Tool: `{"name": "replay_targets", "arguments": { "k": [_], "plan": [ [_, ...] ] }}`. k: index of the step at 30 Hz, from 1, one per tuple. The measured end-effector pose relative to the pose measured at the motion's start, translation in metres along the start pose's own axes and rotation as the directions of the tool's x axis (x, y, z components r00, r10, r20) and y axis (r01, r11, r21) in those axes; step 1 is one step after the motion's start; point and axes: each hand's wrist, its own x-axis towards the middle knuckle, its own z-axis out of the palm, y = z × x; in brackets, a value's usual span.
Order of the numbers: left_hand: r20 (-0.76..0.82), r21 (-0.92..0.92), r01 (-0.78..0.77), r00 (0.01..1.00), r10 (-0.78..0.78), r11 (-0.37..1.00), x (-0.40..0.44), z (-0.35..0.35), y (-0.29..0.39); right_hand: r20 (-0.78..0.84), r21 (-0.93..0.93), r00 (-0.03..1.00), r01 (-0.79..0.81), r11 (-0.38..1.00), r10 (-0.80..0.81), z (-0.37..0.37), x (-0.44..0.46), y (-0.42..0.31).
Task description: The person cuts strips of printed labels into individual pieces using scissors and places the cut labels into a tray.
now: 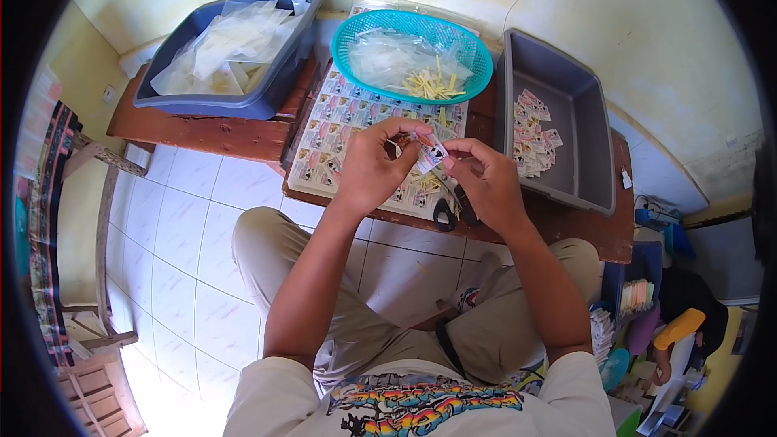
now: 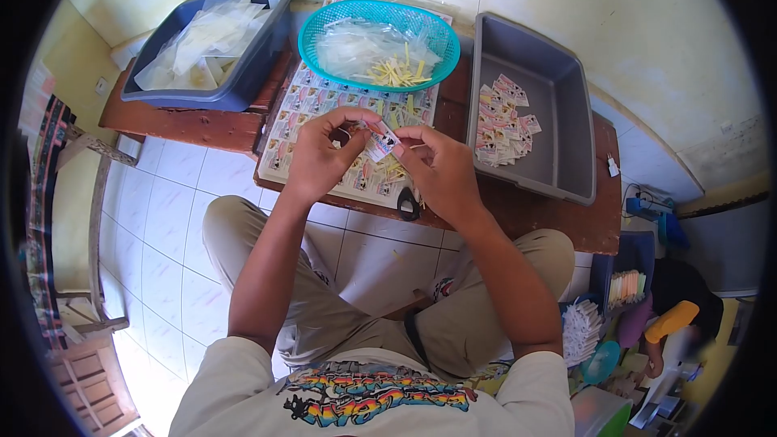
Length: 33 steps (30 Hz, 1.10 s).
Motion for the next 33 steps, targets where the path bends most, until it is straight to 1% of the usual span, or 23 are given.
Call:
{"name": "replay_targets", "arguments": {
  "k": [1, 2, 4, 5, 7, 8, 10, 11, 13, 17, 19, 23, 26, 28, 29, 30, 31, 32, 33],
  "plan": [
    [0.009, -0.013, -0.022, 1.000, 0.022, 1.000, 0.000, 0.001, -0.001, 0.017, 0.056, 1.000, -0.011, 0.998, 0.010, -0.001, 0.001, -0.001],
    [0.014, -0.010, -0.022, 1.000, 0.022, 1.000, 0.000, 0.001, 0.000, 0.013, 0.059, 1.000, -0.013, 0.998, 0.012, -0.001, 0.002, 0.002],
    [0.072, -0.018, 0.039, 0.997, -0.038, 0.999, 0.000, 0.001, 0.002, 0.013, 0.107, 1.000, 0.014, 0.994, -0.016, 0.001, 0.005, 0.010],
    [0.075, -0.015, 0.039, 0.997, -0.038, 0.999, 0.000, 0.002, 0.000, 0.011, 0.111, 1.000, 0.015, 0.994, -0.016, 0.000, 0.006, 0.008],
    [-0.078, -0.023, -0.174, 0.982, 0.172, 0.985, 0.003, 0.008, -0.006, 0.019, 0.141, 0.996, -0.090, 0.986, 0.088, -0.001, 0.007, -0.001],
    [-0.075, -0.020, -0.174, 0.982, 0.172, 0.984, 0.003, 0.011, -0.007, 0.016, 0.144, 0.996, -0.089, 0.985, 0.088, -0.001, 0.009, 0.000],
    [-0.145, -0.168, -0.106, 0.986, 0.081, 0.980, 0.002, 0.017, -0.007, -0.008, 0.257, 0.994, -0.099, 0.961, 0.104, -0.001, 0.013, 0.003],
    [-0.141, -0.167, -0.105, 0.987, 0.081, 0.980, 0.001, 0.021, -0.007, -0.011, 0.259, 0.994, -0.099, 0.961, 0.106, -0.001, 0.014, 0.002],
    [-0.244, -0.337, -0.062, 0.969, -0.024, 0.939, -0.002, 0.027, -0.006, -0.042, 0.309, 0.987, -0.133, 0.942, 0.153, 0.001, 0.014, -0.001],
    [-0.231, -0.332, -0.059, 0.973, -0.020, 0.941, -0.005, 0.028, -0.012, -0.026, 0.362, 0.983, -0.162, 0.918, 0.184, 0.002, 0.013, -0.002],
    [-0.157, -0.263, -0.086, 0.987, 0.046, 0.961, -0.005, 0.026, -0.017, -0.013, 0.342, 0.984, -0.161, 0.926, 0.176, 0.002, 0.013, -0.002],
    [-0.146, -0.239, -0.030, 0.989, -0.005, 0.971, -0.007, 0.024, -0.014, 0.002, 0.343, 0.985, -0.161, 0.926, 0.171, 0.000, 0.010, -0.002],
    [-0.146, -0.269, -0.007, 0.989, -0.033, 0.963, -0.006, 0.023, -0.013, 0.014, 0.332, 0.986, -0.161, 0.929, 0.166, -0.004, 0.005, -0.001],
    [-0.112, -0.280, 0.059, 0.989, -0.094, 0.958, -0.007, 0.020, -0.012, -0.008, 0.113, 0.983, -0.182, 0.977, 0.184, -0.007, -0.001, -0.003],
    [-0.116, -0.280, 0.060, 0.989, -0.096, 0.958, -0.007, 0.020, -0.013, -0.004, 0.113, 0.983, -0.182, 0.977, 0.184, -0.010, -0.005, 0.001],
    [-0.139, -0.310, 0.045, 0.986, -0.092, 0.950, -0.007, 0.020, -0.014, 0.056, -0.184, 0.992, -0.104, 0.977, 0.116, -0.012, -0.009, 0.009],
    [-0.162, -0.339, 0.027, 0.983, -0.087, 0.940, -0.007, 0.021, -0.015, 0.132, -0.459, 0.989, 0.003, 0.889, 0.064, -0.012, -0.014, 0.016],
    [-0.166, -0.339, 0.026, 0.982, -0.087, 0.940, -0.006, 0.021, -0.015, 0.136, -0.459, 0.989, 0.007, 0.888, 0.063, -0.009, -0.020, 0.020],
    [-0.169, -0.364, 0.019, 0.982, -0.086, 0.931, -0.005, 0.021, -0.015, 0.171, -0.608, 0.980, 0.024, 0.794, 0.101, -0.005, -0.028, 0.024]
  ]
}}
